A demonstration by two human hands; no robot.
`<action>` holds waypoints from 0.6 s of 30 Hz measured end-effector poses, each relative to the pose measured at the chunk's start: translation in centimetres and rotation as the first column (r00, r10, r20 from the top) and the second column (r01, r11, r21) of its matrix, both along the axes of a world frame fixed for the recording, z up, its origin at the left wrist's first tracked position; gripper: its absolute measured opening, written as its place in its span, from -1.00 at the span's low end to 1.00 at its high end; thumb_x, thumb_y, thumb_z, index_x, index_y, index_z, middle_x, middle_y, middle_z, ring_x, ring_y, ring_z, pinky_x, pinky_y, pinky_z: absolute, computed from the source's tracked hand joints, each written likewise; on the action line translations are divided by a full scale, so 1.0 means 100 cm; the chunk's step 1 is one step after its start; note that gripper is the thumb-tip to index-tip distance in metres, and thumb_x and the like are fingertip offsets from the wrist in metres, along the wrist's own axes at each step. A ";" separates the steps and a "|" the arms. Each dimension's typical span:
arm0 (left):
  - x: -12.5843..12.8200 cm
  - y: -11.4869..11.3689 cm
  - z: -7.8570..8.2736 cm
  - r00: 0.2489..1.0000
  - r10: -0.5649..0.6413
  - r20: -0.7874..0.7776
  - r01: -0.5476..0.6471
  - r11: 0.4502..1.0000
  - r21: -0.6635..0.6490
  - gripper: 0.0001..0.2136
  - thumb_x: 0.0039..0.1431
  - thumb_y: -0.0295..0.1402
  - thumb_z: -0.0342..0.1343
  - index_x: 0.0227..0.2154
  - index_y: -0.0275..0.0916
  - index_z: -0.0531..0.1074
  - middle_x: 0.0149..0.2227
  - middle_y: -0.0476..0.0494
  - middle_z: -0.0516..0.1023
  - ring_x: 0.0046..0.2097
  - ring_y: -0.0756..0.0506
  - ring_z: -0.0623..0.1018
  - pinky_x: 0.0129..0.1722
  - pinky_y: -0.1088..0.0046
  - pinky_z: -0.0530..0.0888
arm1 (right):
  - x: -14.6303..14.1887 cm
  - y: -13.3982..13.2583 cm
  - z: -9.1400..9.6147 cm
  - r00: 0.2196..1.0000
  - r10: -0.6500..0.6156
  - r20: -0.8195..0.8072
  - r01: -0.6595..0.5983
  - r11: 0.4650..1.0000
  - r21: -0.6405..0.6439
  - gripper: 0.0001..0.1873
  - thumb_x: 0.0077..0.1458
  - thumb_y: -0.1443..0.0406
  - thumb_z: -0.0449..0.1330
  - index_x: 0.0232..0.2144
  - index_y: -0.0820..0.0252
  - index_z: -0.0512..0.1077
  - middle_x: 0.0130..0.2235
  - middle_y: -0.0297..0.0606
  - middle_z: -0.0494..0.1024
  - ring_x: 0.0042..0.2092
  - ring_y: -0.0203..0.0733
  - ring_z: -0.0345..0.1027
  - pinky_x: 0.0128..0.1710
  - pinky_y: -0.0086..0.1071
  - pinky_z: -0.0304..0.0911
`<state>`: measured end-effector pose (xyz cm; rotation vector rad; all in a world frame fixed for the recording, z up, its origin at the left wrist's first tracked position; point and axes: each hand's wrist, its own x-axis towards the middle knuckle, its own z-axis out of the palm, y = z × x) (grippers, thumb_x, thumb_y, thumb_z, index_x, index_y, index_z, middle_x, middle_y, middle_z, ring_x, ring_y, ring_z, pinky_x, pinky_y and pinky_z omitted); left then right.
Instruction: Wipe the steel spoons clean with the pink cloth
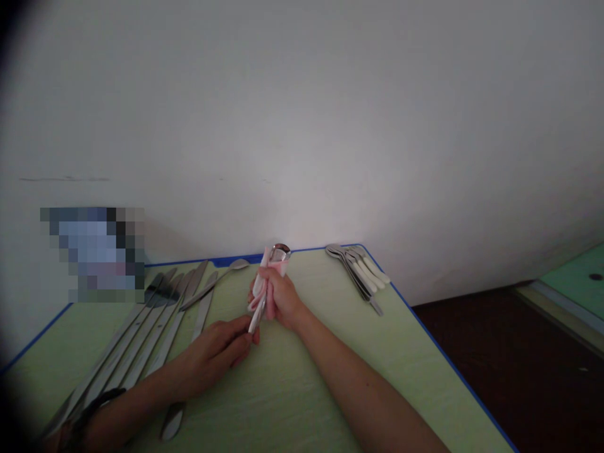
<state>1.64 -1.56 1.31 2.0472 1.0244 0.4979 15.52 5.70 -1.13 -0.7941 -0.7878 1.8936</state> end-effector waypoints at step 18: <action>0.000 0.001 0.002 1.000 -0.005 0.008 0.005 1.000 -0.012 -0.83 0.19 -0.43 -0.19 -0.43 -0.21 0.28 -0.54 0.08 0.31 -0.48 0.01 0.34 -0.43 0.55 0.24 | 0.000 -0.001 0.000 1.000 -0.001 -0.005 0.001 1.000 -0.002 -0.76 -0.13 0.15 0.14 -0.61 0.18 0.22 -0.70 -0.45 0.27 -0.66 -0.36 0.16 -0.66 -0.48 0.11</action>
